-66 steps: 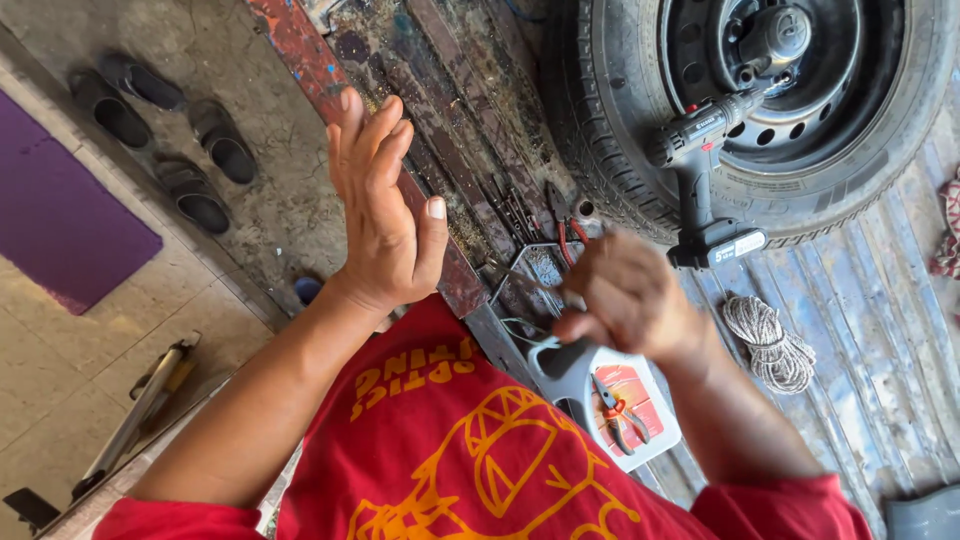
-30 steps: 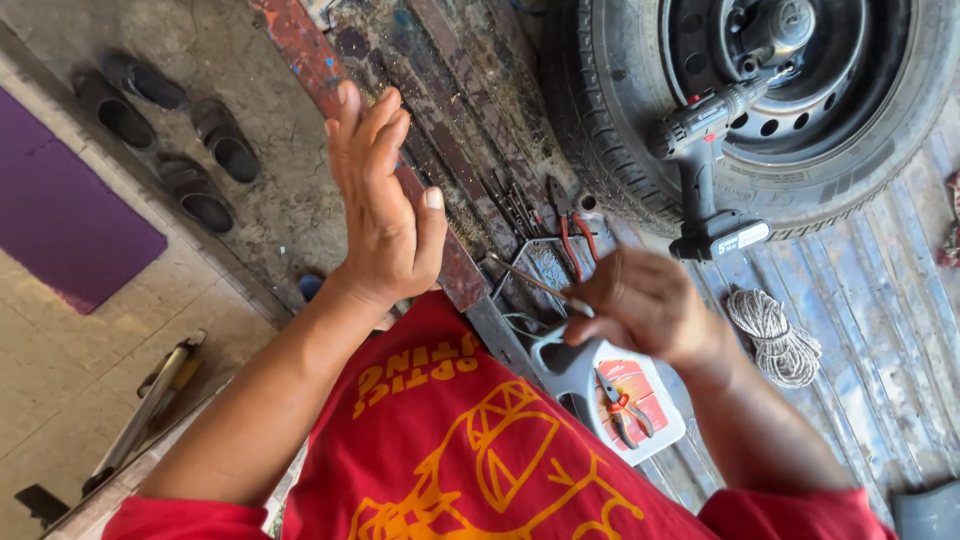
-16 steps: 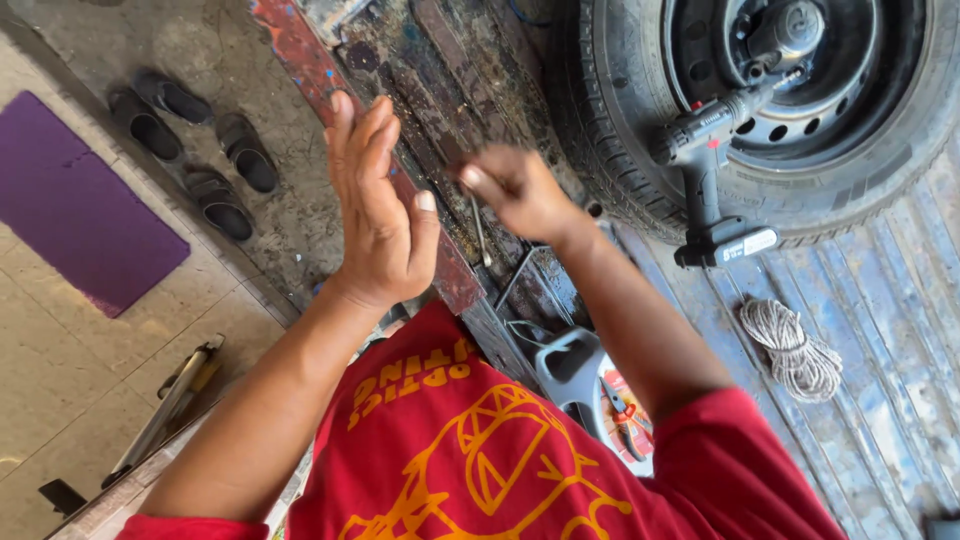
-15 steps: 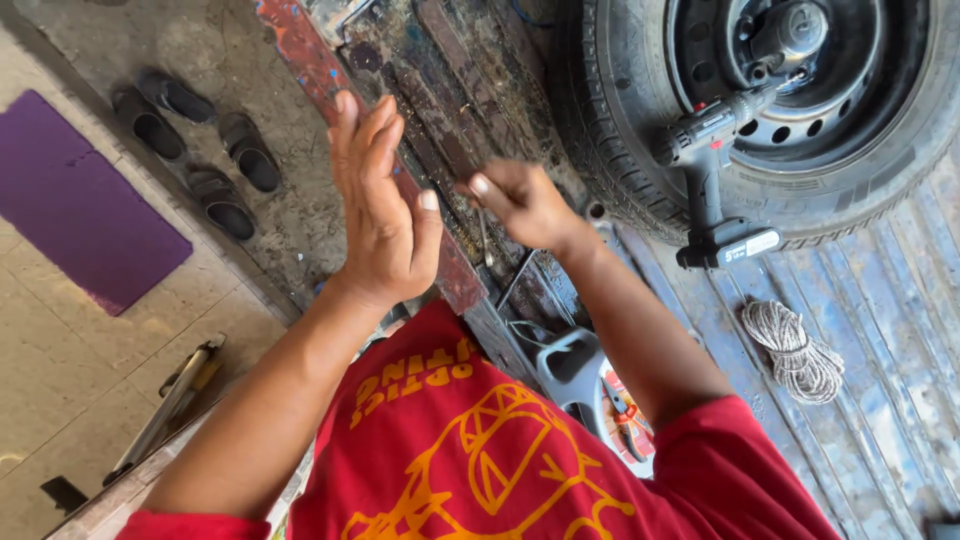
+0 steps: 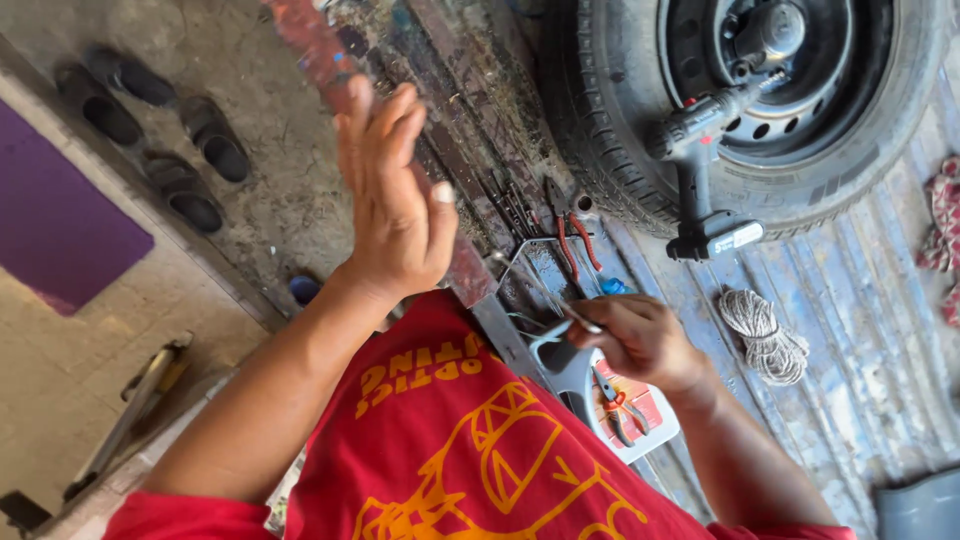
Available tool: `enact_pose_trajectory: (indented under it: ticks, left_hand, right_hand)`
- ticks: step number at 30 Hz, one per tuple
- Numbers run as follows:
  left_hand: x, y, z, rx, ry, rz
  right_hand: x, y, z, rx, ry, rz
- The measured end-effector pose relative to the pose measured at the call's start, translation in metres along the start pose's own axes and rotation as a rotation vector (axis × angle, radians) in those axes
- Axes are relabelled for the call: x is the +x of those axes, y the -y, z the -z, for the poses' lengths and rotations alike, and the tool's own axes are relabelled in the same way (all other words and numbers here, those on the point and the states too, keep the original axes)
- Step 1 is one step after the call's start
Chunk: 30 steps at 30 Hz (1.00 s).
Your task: Repairing or securing a metal strip on the edge of a truck bed tailgate.
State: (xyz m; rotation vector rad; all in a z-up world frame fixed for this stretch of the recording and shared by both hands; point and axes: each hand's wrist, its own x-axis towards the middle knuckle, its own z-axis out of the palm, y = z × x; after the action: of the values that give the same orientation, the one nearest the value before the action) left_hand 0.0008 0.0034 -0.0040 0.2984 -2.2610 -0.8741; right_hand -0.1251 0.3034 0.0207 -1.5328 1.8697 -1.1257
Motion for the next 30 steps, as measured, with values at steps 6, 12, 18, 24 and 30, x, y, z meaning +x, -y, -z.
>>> enact_pose_trajectory:
  ticks: [6,12,18,24,30]
  left_hand:
    - [0.003,0.001,0.0,0.012,0.023,-0.012]
    - [0.003,0.008,-0.012,0.044,0.002,-0.013]
    - [0.003,0.009,-0.019,0.061,0.003,0.017]
    - [0.005,0.003,-0.008,0.03,0.011,0.011]
    - [0.006,0.001,-0.011,0.015,0.0,0.011]
  right_hand:
    - [0.1,0.021,0.035,-0.21,-0.144,0.381]
    - [0.199,-0.021,-0.006,-0.13,-0.084,0.266]
    - [0.174,-0.076,-0.05,0.256,-0.08,-0.178]
    - [0.097,-0.109,-0.065,0.087,-0.074,-0.598]
    - [-0.032,-0.077,-0.03,0.248,0.032,-0.616]
